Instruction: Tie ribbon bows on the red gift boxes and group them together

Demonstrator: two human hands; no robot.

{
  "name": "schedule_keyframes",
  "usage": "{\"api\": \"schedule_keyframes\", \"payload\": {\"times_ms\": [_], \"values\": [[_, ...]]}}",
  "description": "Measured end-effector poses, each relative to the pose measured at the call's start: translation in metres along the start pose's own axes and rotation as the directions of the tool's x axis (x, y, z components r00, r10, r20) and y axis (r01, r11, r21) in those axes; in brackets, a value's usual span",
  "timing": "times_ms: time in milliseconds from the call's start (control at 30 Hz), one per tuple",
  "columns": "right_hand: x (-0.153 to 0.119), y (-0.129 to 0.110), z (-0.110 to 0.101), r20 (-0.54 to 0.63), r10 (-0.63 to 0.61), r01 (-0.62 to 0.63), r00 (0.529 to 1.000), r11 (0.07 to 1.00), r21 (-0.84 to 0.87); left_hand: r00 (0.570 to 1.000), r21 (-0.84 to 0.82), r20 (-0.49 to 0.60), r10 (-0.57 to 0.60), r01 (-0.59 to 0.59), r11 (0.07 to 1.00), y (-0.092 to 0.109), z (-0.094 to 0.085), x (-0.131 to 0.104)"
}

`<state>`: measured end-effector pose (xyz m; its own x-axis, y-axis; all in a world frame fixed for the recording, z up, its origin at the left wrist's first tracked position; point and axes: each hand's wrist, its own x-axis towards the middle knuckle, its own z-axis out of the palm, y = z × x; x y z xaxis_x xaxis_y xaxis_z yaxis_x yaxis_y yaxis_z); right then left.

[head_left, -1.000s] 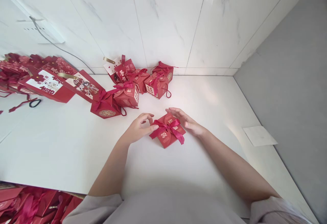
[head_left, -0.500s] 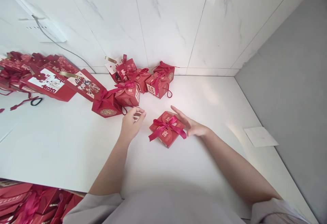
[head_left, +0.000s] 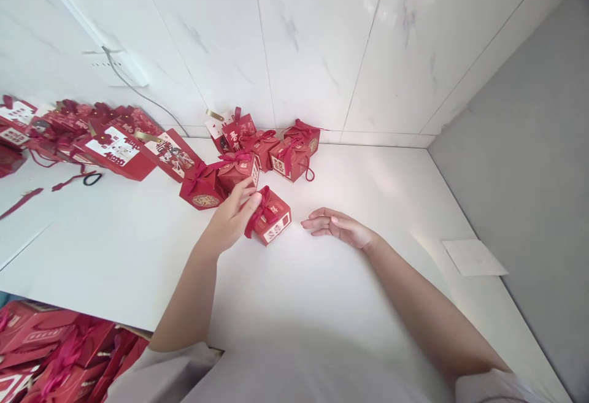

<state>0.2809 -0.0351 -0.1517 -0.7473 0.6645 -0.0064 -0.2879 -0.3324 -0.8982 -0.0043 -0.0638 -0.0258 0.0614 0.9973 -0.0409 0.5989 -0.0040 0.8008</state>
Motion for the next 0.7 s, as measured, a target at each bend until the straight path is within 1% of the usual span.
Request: {"api": "schedule_keyframes", "payload": {"times_ms": [33,100,167,200,267,333,400,467,533,567,600,633,667,700], "values": [[0.001,0.001,0.0,-0.021,0.005,-0.005,1.0,1.0,0.007,0.999,0.106,0.006,0.036,-0.037,0.994,0.002,0.001,-0.001],[0.002,0.004,-0.002,-0.064,0.01,-0.008,0.998,1.0,0.027,0.995,0.305,0.019,0.102,-0.103,0.947,0.003,0.004,-0.001],[0.001,0.007,-0.003,-0.101,0.005,-0.001,0.995,0.999,0.037,0.991,0.433,0.022,0.135,-0.131,0.892,0.0,0.008,0.001],[0.001,0.008,-0.004,-0.112,0.003,0.001,0.994,0.999,0.037,0.992,0.461,0.019,0.125,-0.12,0.879,-0.003,0.008,0.003],[-0.001,0.009,-0.004,-0.121,0.004,-0.001,0.993,1.0,0.026,0.998,0.47,0.026,0.052,-0.058,0.881,-0.012,0.008,0.004],[-0.003,0.01,-0.003,-0.126,0.015,-0.014,0.992,1.0,0.005,0.999,0.454,0.026,-0.022,0.008,0.891,-0.021,0.005,0.0],[-0.005,0.011,-0.003,-0.134,0.025,-0.028,0.991,0.999,-0.021,0.999,0.429,0.006,-0.036,0.03,0.903,-0.027,0.002,-0.011],[-0.006,0.012,-0.004,-0.14,0.027,-0.034,0.99,0.998,-0.047,1.0,0.392,0.004,-0.005,0.002,0.92,-0.031,-0.004,-0.03],[-0.007,0.013,-0.004,-0.146,0.031,-0.041,0.989,0.997,-0.068,0.999,0.348,0.044,0.013,-0.028,0.937,-0.032,-0.018,-0.055],[-0.007,0.013,-0.004,-0.15,0.032,-0.044,0.988,0.996,-0.077,0.997,0.324,0.075,0.01,-0.033,0.945,-0.032,-0.03,-0.07],[-0.008,0.013,-0.003,-0.154,0.035,-0.049,0.987,0.995,-0.083,0.996,0.29,0.091,-0.017,-0.01,0.957,-0.032,-0.044,-0.086],[-0.008,0.013,-0.003,-0.158,0.038,-0.053,0.987,0.995,-0.088,0.997,0.243,0.031,-0.07,0.061,0.968,-0.032,-0.06,-0.103],[-0.008,0.013,-0.003,-0.161,0.042,-0.057,0.986,0.994,-0.091,0.987,0.209,-0.064,-0.145,0.155,0.966,-0.031,-0.078,-0.121],[-0.008,0.013,-0.003,-0.163,0.045,-0.061,0.986,0.994,-0.093,0.954,0.217,-0.217,-0.205,0.252,0.943,-0.031,-0.096,-0.14]]}}
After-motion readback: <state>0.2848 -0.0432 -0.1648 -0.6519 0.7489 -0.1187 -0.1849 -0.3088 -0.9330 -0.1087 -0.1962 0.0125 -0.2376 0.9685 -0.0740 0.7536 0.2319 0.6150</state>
